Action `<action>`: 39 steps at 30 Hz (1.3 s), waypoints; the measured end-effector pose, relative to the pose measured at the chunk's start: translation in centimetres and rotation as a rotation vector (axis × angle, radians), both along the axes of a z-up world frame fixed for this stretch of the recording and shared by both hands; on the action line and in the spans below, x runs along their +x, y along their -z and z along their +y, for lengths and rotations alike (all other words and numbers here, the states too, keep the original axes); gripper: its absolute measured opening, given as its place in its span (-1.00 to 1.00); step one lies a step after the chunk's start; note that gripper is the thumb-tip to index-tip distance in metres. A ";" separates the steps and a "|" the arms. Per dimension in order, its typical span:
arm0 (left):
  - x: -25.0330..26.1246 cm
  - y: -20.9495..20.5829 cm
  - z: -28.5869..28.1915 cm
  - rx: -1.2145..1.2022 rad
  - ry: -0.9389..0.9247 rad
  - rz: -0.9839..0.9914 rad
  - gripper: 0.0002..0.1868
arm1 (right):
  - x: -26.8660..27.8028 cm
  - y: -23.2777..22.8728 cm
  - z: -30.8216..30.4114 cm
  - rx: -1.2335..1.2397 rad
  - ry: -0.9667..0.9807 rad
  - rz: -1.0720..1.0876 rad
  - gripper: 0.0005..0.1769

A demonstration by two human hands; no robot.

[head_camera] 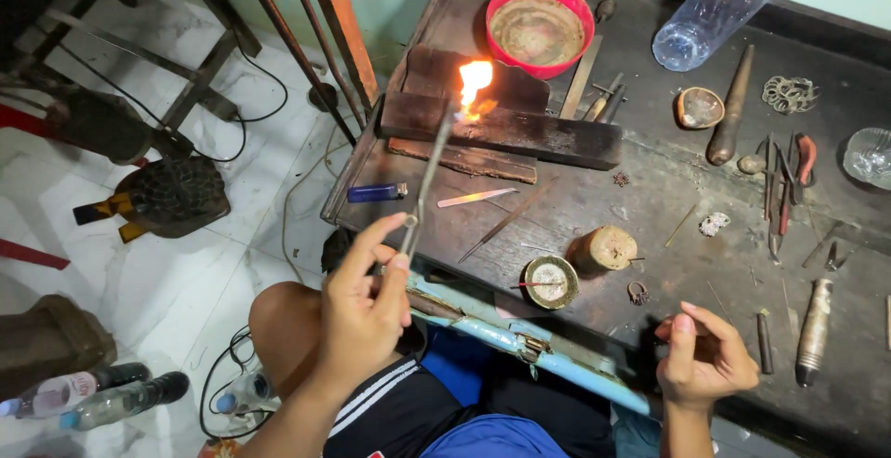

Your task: Soldering and assembling small jewelry components using a blowtorch, tweezers, and pliers on a workbench.

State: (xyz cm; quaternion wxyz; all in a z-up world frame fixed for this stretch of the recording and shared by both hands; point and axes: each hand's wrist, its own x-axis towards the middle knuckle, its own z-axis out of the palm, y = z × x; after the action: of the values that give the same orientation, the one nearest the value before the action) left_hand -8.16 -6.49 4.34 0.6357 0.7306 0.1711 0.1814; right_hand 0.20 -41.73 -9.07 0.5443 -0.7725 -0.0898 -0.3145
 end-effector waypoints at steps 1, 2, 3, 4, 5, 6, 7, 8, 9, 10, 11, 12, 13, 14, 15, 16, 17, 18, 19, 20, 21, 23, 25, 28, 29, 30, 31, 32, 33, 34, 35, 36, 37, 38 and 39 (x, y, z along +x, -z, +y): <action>0.2 -0.1 0.3 0.001 -0.002 0.000 -0.59 | 0.0 -0.2 0.1 0.001 -0.002 0.000 -0.87; 0.4 -0.2 0.6 -0.004 -0.017 -0.027 -0.58 | 0.0 -0.4 0.2 -0.009 -0.002 -0.001 -0.88; 0.6 -0.2 0.8 -0.010 -0.032 -0.055 -0.58 | -0.1 -0.5 0.4 -0.020 -0.002 -0.001 -0.88; 0.9 -0.4 0.8 -0.011 -0.033 -0.054 -0.58 | -0.1 -0.5 0.3 -0.021 -0.003 0.000 -0.88; 1.2 -0.5 0.8 -0.014 -0.012 -0.061 -0.57 | -0.1 -0.4 0.3 -0.034 -0.001 -0.012 -0.88; 1.5 -0.6 0.8 -0.018 0.011 -0.068 -0.57 | 0.0 -0.4 0.2 -0.047 0.002 -0.024 -0.88; 1.5 -0.7 0.4 -0.019 0.011 -0.067 -0.57 | -0.1 -0.1 0.0 -0.048 0.002 -0.023 -0.88; 1.6 -0.8 0.0 -0.009 0.029 -0.062 -0.57 | 0.0 0.2 -0.3 -0.047 0.014 -0.019 -0.88; 1.6 -0.9 -0.3 0.002 0.047 -0.057 -0.57 | 0.1 0.5 -0.5 -0.047 0.026 -0.015 -0.87; 1.4 -0.9 -0.4 0.002 0.046 -0.060 -0.57 | 0.1 0.3 -0.3 -0.047 0.025 -0.017 -0.87; 1.1 -0.9 -0.5 0.005 0.069 -0.067 -0.57 | 0.1 0.1 -0.1 -0.028 0.014 -0.005 -0.88; 0.8 -0.9 -0.7 0.007 0.093 -0.073 -0.57 | 0.0 -0.1 0.0 -0.009 0.004 0.009 -0.88; 0.5 -0.6 -0.5 0.006 0.093 -0.072 -0.57 | 0.0 -0.2 0.0 -0.011 0.004 0.009 -0.88; 0.2 -0.4 -0.3 0.027 0.053 -0.051 -0.58 | 0.0 -0.2 0.1 -0.008 -0.003 0.012 -0.88; -0.1 -0.2 -0.2 0.048 0.014 -0.030 -0.59 | 0.1 -0.3 0.1 -0.005 -0.010 0.015 -0.88; -0.2 0.0 -0.2 0.049 0.015 -0.029 -0.59 | 0.1 -0.4 0.2 -0.003 -0.009 0.016 -0.88; -0.3 0.2 -0.3 0.039 0.013 -0.027 -0.59 | 0.0 -0.5 0.3 -0.002 -0.016 0.025 -0.88; -0.4 0.4 -0.3 0.030 0.010 -0.025 -0.60 | 0.0 -0.7 0.4 0.000 -0.023 0.034 -0.87; -0.1 0.1 -0.4 0.032 0.010 -0.025 -0.60 | 0.0 -0.7 0.4 0.003 -0.023 0.034 -0.87; 0.1 -0.1 -0.7 0.051 0.054 -0.037 -0.60 | 0.0 -0.8 0.4 -0.025 -0.021 0.034 -0.87; 0.2 -0.4 -0.9 0.070 0.098 -0.050 -0.61 | -0.1 -0.8 0.3 -0.053 -0.019 0.035 -0.87; 1.1 -0.9 -0.8 0.102 0.083 -0.069 -0.60 | 0.0 -0.9 0.3 -0.042 -0.024 0.031 -0.87; 1.4 -1.0 -0.5 0.136 0.068 -0.089 -0.60 | -0.1 -0.9 0.3 -0.029 -0.028 0.027 -0.87; 1.2 -1.0 0.3 0.127 0.030 -0.097 -0.60 | 0.0 -1.2 0.4 0.007 -0.026 0.062 -0.88; 0.9 -1.0 0.4 0.094 0.032 -0.075 -0.59 | 0.0 -1.3 0.5 0.004 -0.034 0.060 -0.88; 0.5 -1.0 0.6 0.061 0.033 -0.051 -0.58 | 0.0 -1.4 0.6 0.002 -0.044 0.060 -0.88; 0.4 -0.7 0.3 0.062 0.033 -0.049 -0.58 | -0.1 -1.4 0.6 0.004 -0.044 0.062 -0.88; 0.3 -0.4 0.1 0.039 0.036 -0.036 -0.57 | 0.0 -1.4 0.6 -0.012 -0.048 0.056 -0.88; 0.1 0.0 -0.2 0.015 0.040 -0.024 -0.57 | 0.0 -1.4 0.6 -0.027 -0.053 0.050 -0.88; 0.3 -0.3 -0.3 0.014 0.039 -0.023 -0.57 | 0.0 -1.3 0.5 -0.028 -0.053 0.051 -0.88; 0.4 -0.5 -0.4 0.048 0.067 -0.026 -0.58 | -0.1 -1.1 0.4 -0.045 -0.037 0.056 -0.88; 0.5 -0.6 -0.6 0.080 0.094 -0.030 -0.60 | -0.1 -1.1 0.3 -0.064 -0.022 0.060 -0.88; 0.8 -0.7 -0.5 0.076 0.093 -0.028 -0.60 | -0.2 -1.2 0.4 -0.068 -0.023 0.062 -0.88; 1.0 -0.9 -0.4 0.071 0.074 -0.046 -0.61 | -0.2 -1.4 0.5 -0.054 -0.033 0.071 -0.87; 1.3 -1.0 -0.3 0.066 0.056 -0.064 -0.61 | -0.2 -1.6 0.6 -0.039 -0.043 0.080 -0.86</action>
State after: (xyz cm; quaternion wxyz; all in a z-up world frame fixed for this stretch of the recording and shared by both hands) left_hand -6.84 -6.82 5.38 0.6214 0.7494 0.1242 0.1922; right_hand 0.04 -41.12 -7.48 0.5388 -0.7929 -0.0909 -0.2698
